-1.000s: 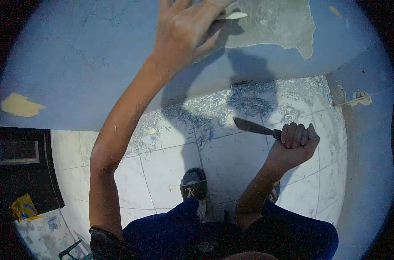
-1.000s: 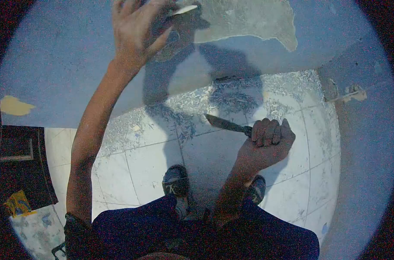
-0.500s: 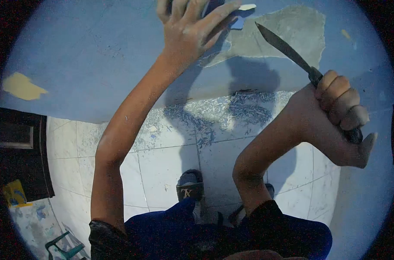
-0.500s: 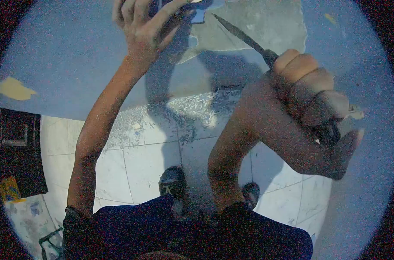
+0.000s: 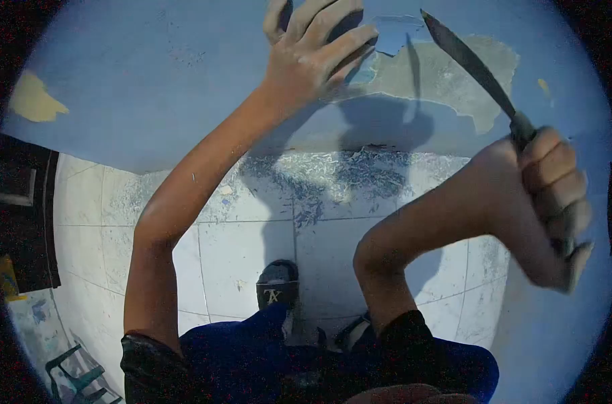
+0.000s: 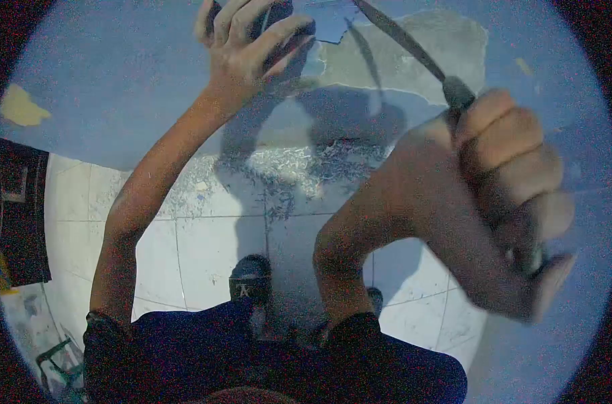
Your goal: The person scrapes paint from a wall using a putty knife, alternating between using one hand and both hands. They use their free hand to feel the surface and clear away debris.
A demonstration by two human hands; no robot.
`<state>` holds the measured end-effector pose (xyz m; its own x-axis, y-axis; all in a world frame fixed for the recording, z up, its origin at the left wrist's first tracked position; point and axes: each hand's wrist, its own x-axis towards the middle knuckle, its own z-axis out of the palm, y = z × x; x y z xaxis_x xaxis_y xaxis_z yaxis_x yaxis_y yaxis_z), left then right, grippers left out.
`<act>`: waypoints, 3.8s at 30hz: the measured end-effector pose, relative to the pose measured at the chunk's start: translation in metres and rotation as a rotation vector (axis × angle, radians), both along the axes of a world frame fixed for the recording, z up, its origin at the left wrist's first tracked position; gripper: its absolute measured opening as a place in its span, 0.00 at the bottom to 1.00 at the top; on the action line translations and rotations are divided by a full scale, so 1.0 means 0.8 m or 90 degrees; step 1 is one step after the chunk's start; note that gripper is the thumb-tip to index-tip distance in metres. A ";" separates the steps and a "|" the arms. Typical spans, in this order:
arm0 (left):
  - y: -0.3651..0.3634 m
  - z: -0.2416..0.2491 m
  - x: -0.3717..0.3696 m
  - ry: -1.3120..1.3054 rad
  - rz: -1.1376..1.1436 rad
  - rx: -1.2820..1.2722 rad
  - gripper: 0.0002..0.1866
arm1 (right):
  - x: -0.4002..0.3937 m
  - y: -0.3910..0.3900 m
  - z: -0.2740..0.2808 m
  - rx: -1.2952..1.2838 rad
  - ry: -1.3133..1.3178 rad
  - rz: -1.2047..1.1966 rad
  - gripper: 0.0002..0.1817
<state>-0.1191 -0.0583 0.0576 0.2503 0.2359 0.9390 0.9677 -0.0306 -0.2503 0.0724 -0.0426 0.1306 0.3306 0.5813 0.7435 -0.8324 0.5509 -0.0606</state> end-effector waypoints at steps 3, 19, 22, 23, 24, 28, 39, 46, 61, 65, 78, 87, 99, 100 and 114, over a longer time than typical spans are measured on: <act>-0.007 -0.005 -0.002 -0.006 0.006 -0.014 0.14 | -0.012 0.017 -0.012 0.004 -0.007 0.018 0.24; -0.027 0.001 -0.025 -0.013 -0.082 -0.016 0.17 | 0.040 -0.001 -0.026 -0.057 0.033 -0.004 0.25; -0.039 0.021 -0.047 0.007 -0.005 0.018 0.21 | 0.042 0.015 -0.041 -0.162 0.005 -0.039 0.24; -0.043 0.020 -0.056 0.015 0.009 0.042 0.22 | 0.046 0.018 -0.048 -0.199 -0.010 -0.048 0.24; -0.049 0.017 -0.065 0.039 0.055 0.029 0.23 | 0.061 0.020 -0.058 -0.098 0.016 0.159 0.23; -0.061 0.001 -0.076 0.079 0.154 -0.025 0.25 | 0.052 0.056 -0.095 -0.302 -0.045 -0.025 0.22; -0.061 -0.006 -0.077 0.067 0.209 -0.037 0.24 | -0.028 0.055 -0.133 -0.457 -0.002 -0.227 0.20; -0.062 -0.005 -0.075 0.071 0.192 -0.045 0.23 | -0.016 0.074 -0.133 -0.420 -0.020 -0.267 0.25; -0.063 -0.006 -0.075 0.054 0.204 -0.058 0.23 | 0.014 0.082 -0.109 -0.482 -0.001 -0.474 0.28; -0.060 -0.007 -0.080 0.069 0.187 -0.044 0.23 | 0.004 0.105 -0.133 -0.266 -0.074 -0.262 0.19; -0.064 -0.007 -0.075 0.049 0.200 -0.067 0.24 | 0.012 0.106 -0.122 -0.207 -0.074 -0.666 0.09; -0.065 -0.005 -0.075 0.056 0.182 -0.067 0.24 | 0.019 0.111 -0.133 -0.180 -0.145 -0.785 0.11; -0.068 -0.007 -0.074 0.047 0.184 -0.070 0.24 | 0.014 0.104 -0.125 -0.059 -0.226 -0.720 0.11; -0.065 -0.007 -0.074 0.054 0.184 -0.064 0.25 | 0.006 0.104 -0.126 -0.067 -0.160 -0.457 0.12; -0.062 -0.006 -0.075 0.059 0.173 -0.052 0.24 | 0.029 0.125 -0.151 -0.087 -0.053 -0.294 0.13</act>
